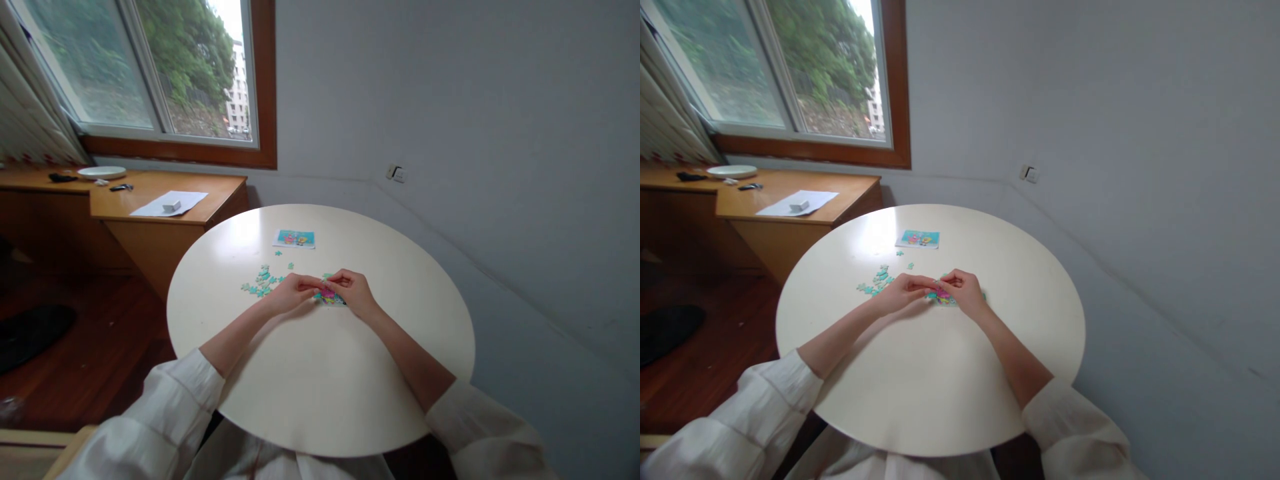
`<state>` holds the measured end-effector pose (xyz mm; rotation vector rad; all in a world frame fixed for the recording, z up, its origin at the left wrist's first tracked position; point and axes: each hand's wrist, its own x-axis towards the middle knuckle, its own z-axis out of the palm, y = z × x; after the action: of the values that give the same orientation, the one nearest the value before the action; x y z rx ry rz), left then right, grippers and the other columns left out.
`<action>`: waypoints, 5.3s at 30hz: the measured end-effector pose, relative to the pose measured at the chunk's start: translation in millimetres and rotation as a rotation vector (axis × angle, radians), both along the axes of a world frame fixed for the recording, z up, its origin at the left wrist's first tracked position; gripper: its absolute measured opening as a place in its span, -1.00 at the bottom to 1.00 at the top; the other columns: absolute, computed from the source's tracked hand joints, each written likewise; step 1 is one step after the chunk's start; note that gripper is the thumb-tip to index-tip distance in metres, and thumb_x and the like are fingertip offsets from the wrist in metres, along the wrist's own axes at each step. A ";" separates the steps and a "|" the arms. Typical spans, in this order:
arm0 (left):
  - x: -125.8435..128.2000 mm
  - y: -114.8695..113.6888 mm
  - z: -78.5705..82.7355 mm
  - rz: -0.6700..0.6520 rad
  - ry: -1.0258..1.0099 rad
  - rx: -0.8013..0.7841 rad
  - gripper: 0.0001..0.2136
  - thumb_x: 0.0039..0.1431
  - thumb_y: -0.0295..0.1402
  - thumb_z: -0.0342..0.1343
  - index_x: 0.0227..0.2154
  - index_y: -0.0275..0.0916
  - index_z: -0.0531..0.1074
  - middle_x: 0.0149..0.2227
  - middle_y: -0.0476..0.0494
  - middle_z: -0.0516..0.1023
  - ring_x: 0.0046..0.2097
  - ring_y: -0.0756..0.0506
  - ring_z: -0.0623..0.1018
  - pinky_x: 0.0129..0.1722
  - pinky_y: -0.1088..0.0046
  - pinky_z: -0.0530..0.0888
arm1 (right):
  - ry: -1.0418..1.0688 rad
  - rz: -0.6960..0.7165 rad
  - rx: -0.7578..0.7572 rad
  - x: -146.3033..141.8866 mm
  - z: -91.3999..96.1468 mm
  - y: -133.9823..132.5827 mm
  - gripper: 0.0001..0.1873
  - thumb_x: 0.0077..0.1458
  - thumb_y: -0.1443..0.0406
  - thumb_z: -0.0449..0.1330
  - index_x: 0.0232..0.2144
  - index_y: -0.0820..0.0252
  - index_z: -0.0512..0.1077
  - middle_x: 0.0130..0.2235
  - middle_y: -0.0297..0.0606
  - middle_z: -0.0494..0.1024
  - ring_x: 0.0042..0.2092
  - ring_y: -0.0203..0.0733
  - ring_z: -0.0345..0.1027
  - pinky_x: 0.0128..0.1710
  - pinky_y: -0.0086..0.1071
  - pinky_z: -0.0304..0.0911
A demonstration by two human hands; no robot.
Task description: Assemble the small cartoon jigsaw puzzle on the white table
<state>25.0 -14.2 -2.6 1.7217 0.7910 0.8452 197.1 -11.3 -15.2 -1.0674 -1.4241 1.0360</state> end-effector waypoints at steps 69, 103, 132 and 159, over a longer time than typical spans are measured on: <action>-71.5 55.6 -9.2 0.617 0.811 0.117 -0.89 -0.17 -0.45 0.12 -0.49 -0.28 0.47 -0.40 -0.15 0.52 -0.33 -0.09 0.48 -0.38 0.50 0.36 | -0.225 -0.012 0.095 10.4 -7.1 1.6 -0.77 -0.19 0.17 0.17 -0.52 0.26 0.39 -0.61 -0.38 0.33 -0.55 -0.37 0.14 -0.56 -0.46 0.06; -1.3 5.8 1.0 0.221 -0.134 -0.220 -0.70 -0.33 -0.25 0.26 -0.56 -0.32 0.31 -0.67 0.09 0.28 -0.60 0.14 0.24 -0.59 0.59 0.15 | -0.181 0.208 0.080 -2.5 1.9 -8.2 -0.69 -0.17 0.20 0.22 -0.33 0.25 0.46 -0.46 -0.29 0.46 -0.43 -0.32 0.31 -0.41 -0.43 0.24; -0.7 5.1 -5.9 0.305 0.444 0.335 -0.88 -0.07 -0.38 0.02 -0.54 -0.24 0.45 -0.49 -0.06 0.46 -0.47 0.00 0.34 -0.44 0.49 0.27 | -0.227 0.081 -0.241 71.0 14.2 13.0 -0.71 -0.40 0.29 0.34 -0.62 0.28 0.31 -0.66 -0.31 0.44 -0.60 -0.36 0.29 -0.59 -0.49 0.17; -2.1 4.0 -7.4 0.281 0.475 0.429 -0.85 -0.02 -0.39 -0.02 -0.48 -0.30 0.44 -0.47 -0.07 0.42 -0.45 0.02 0.33 -0.40 0.50 0.29 | -0.480 0.262 -0.437 77.1 19.0 8.4 -0.89 -0.28 0.40 0.24 -0.58 0.33 0.38 -0.66 -0.35 0.43 -0.61 -0.40 0.29 -0.63 -0.57 0.12</action>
<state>22.8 -10.2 -10.0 2.2735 1.2603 0.8431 274.2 -2.9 3.8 -1.5502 -1.8018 1.3839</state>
